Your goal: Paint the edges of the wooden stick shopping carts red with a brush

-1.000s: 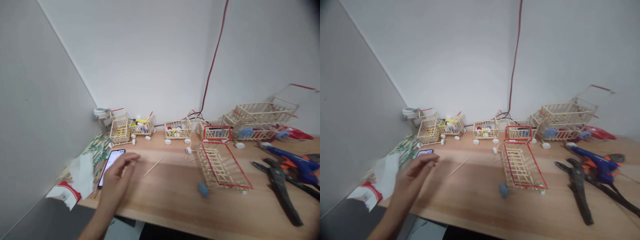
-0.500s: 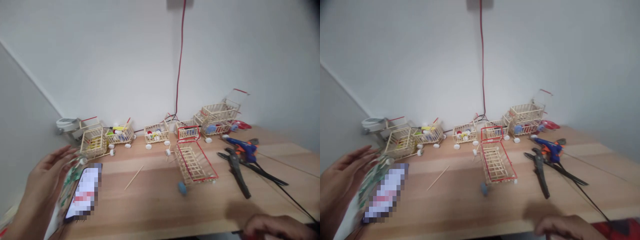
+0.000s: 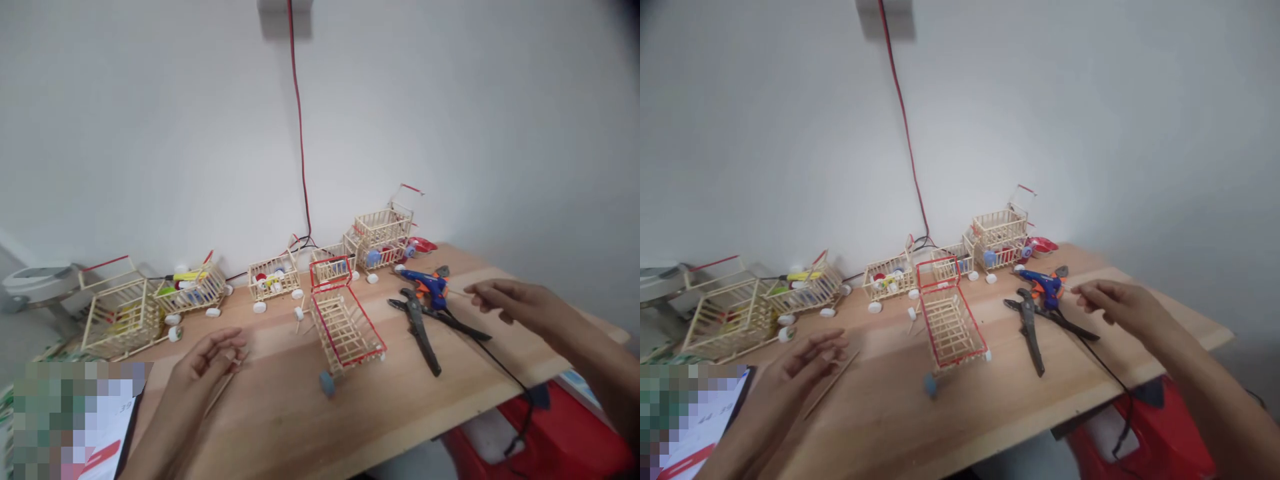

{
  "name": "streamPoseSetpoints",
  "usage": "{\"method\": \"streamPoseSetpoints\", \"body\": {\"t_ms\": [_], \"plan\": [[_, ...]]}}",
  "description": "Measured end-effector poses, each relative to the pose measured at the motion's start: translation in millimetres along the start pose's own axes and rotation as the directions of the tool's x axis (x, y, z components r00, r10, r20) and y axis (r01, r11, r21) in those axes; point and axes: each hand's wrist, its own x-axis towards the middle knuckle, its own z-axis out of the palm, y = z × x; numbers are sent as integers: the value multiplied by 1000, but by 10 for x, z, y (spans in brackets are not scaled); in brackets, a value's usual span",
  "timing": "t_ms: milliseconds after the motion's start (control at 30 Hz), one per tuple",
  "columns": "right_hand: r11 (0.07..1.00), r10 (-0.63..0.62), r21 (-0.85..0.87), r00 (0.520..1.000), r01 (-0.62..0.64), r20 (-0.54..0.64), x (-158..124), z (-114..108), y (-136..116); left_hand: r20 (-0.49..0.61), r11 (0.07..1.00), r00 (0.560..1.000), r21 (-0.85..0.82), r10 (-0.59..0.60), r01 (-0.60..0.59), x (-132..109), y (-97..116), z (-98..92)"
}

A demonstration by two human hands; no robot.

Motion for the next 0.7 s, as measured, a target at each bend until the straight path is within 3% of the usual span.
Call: {"method": "streamPoseSetpoints", "body": {"t_ms": [133,367,500,700], "plan": [[999,-9,44,992,3,129,96,144,-83,127,991,990,-108,-65,79,-27,-103,280],[973,-210,153,933,171,291,-662,771,-623,305,972,948,-182,-88,149,-62,-152,616],[961,-194,243,950,134,244,-922,1066,-724,391,955,911,-199,-126,218,-81,-110,754],[960,-223,208,962,189,156,-925,1321,-691,457,948,876,-183,-154,262,-52,-142,882]]}}
